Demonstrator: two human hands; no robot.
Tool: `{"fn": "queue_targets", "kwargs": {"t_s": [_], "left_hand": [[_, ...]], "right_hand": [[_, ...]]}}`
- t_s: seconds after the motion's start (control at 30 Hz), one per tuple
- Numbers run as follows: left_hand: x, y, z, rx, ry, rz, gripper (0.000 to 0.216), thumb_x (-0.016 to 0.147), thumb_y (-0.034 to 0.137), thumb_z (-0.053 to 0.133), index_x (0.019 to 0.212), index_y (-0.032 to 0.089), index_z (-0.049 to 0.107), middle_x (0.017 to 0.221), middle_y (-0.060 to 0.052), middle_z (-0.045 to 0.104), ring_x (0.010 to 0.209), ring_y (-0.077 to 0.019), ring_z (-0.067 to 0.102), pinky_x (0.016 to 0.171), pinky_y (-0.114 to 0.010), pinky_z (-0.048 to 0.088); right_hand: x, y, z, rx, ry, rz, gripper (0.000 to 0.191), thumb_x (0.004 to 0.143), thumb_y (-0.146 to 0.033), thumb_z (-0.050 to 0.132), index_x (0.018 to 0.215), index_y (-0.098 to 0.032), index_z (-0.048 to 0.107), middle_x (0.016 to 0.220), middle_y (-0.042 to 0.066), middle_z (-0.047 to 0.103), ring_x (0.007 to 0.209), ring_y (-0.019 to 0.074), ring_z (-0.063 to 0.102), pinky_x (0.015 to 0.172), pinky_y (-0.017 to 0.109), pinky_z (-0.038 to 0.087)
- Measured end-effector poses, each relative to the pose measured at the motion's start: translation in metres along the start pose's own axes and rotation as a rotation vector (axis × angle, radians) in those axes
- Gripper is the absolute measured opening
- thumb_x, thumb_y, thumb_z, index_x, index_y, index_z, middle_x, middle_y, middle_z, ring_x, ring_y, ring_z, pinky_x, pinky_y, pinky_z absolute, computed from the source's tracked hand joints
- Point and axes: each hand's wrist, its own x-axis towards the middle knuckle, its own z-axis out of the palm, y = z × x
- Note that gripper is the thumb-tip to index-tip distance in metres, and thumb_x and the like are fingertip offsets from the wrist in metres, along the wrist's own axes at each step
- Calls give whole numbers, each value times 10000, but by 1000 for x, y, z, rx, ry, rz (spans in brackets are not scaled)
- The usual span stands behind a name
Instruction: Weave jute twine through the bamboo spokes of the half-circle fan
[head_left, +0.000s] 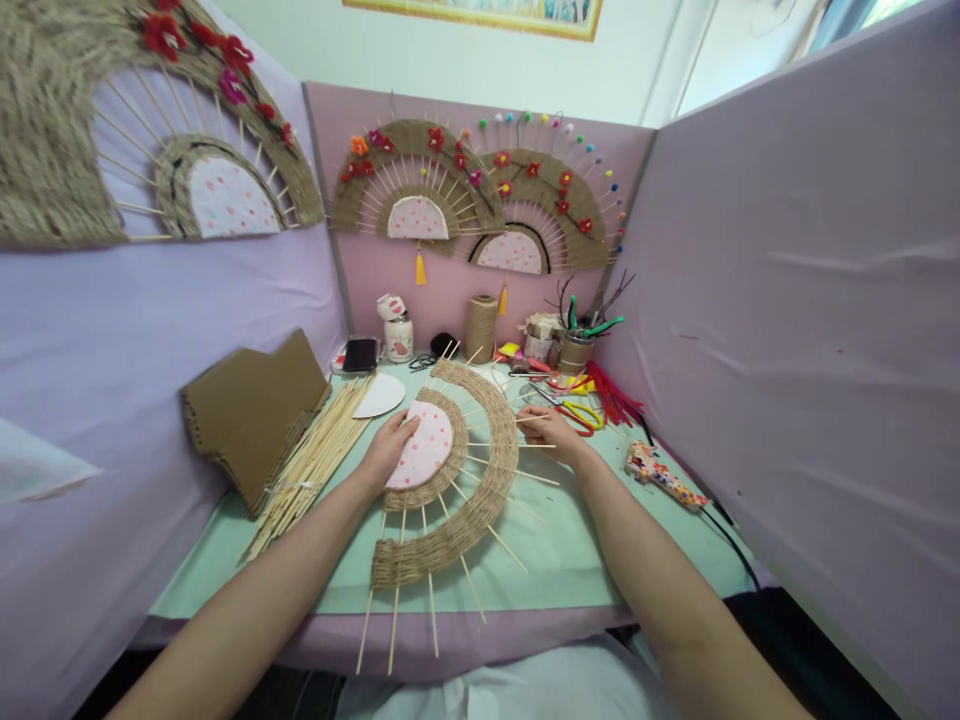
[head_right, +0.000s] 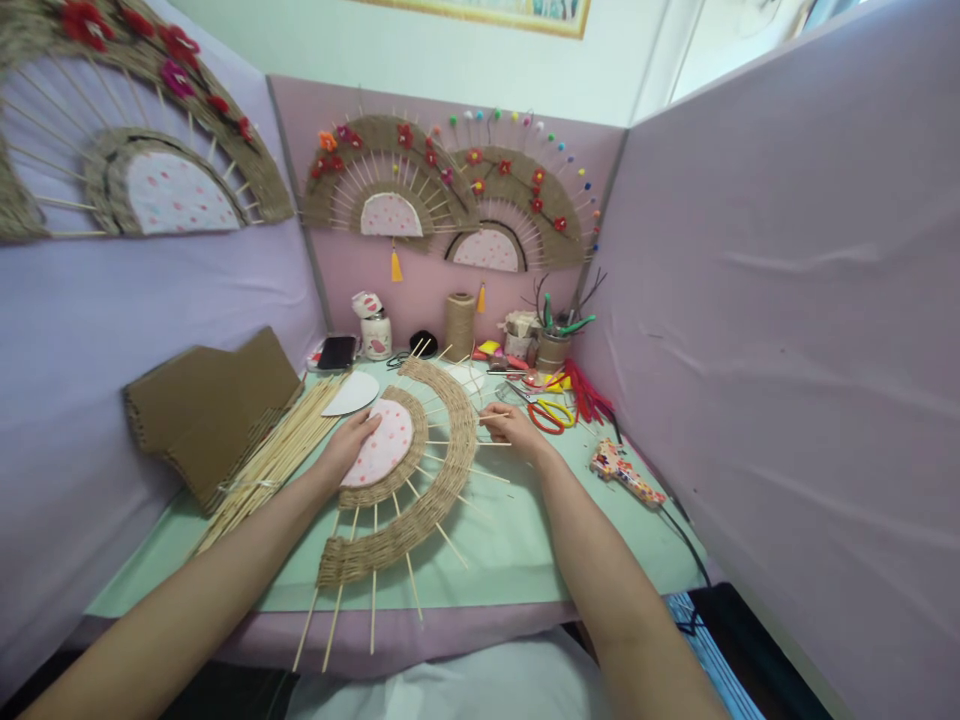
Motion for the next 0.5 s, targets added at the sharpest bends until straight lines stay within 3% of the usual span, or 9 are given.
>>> {"fn": "queue_targets", "kwargs": {"t_s": [0.2, 0.5], "left_hand": [[0, 2, -1, -22, 34, -1, 324, 762, 285, 618, 1057, 153, 597, 650, 4, 644, 454, -94, 555, 434, -179, 431], [-1, 1, 0, 21, 49, 15, 380, 740, 334, 633, 1070, 151, 585, 583, 26, 606, 410, -93, 521, 407, -177, 394]], "right_hand": [[5, 3, -9, 31, 40, -116, 268, 622, -372, 723, 668, -178, 543, 489, -92, 273, 438, 46, 208, 434, 209, 127], [5, 4, -8, 54, 51, -122, 302, 645, -430, 709, 664, -180, 540, 492, -93, 244, 433, 41, 176, 426, 202, 116]]}}
